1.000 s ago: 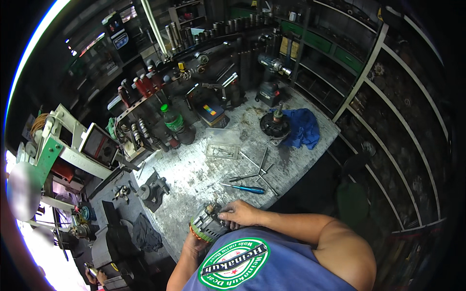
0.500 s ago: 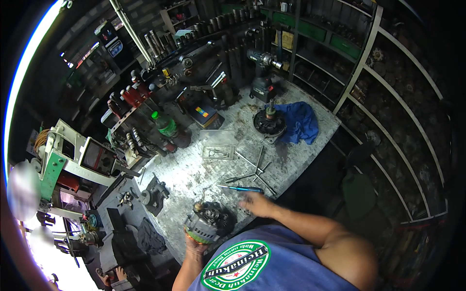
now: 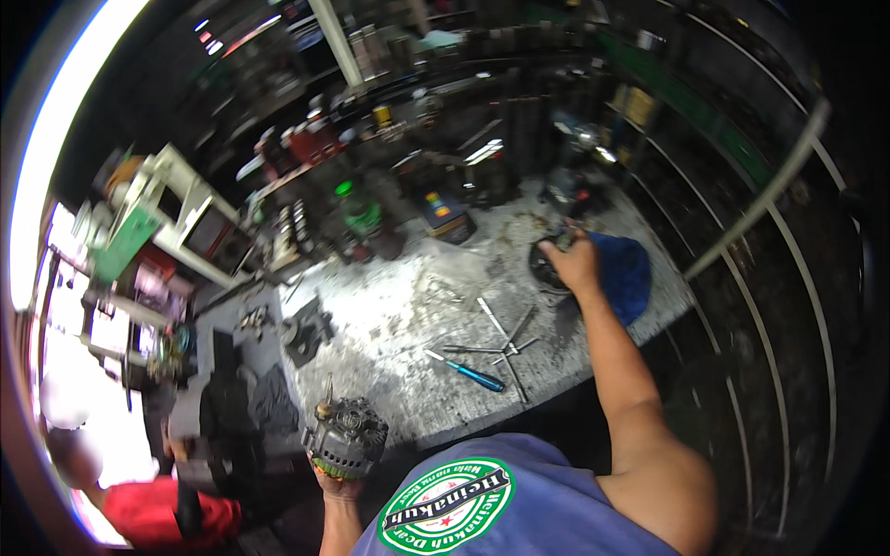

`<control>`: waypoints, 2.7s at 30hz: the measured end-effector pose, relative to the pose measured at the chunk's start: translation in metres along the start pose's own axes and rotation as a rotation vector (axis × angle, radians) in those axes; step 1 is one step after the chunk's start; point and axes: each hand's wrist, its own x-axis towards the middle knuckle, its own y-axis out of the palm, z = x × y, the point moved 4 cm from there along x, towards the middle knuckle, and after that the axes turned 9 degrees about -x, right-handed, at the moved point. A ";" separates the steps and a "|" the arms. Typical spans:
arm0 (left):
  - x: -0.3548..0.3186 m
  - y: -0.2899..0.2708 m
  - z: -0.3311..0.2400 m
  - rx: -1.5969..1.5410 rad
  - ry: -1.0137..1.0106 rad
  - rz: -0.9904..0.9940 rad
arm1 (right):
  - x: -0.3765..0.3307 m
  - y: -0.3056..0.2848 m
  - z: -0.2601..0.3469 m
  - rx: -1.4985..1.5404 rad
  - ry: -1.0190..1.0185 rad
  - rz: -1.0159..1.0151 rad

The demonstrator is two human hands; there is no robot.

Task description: The person assembles a mechanical component on a workbench, using a hammer and screwdriver to fit and secure parts. They repeatedly adjust and tap the assembly, then spray lubricant onto the component before continuing to tighten and align the pieces.

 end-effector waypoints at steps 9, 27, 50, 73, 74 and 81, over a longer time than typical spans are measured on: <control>-0.105 -0.055 0.003 -0.136 0.257 -0.143 | 0.002 -0.015 -0.008 0.104 -0.056 -0.073; -0.042 -0.059 -0.075 -0.259 0.049 0.040 | -0.213 0.094 0.256 0.414 -0.166 0.511; -0.035 -0.041 -0.097 -0.313 -0.224 0.115 | -0.341 0.055 0.265 0.627 0.107 0.759; 0.110 -0.052 -0.098 1.932 0.235 -0.207 | -0.364 -0.046 0.149 1.859 0.768 1.144; 0.129 -0.055 -0.097 1.934 0.295 -0.155 | -0.364 -0.052 0.152 1.921 0.804 1.146; 0.165 -0.038 -0.098 1.993 0.345 -0.042 | -0.357 -0.051 0.213 1.568 0.572 1.013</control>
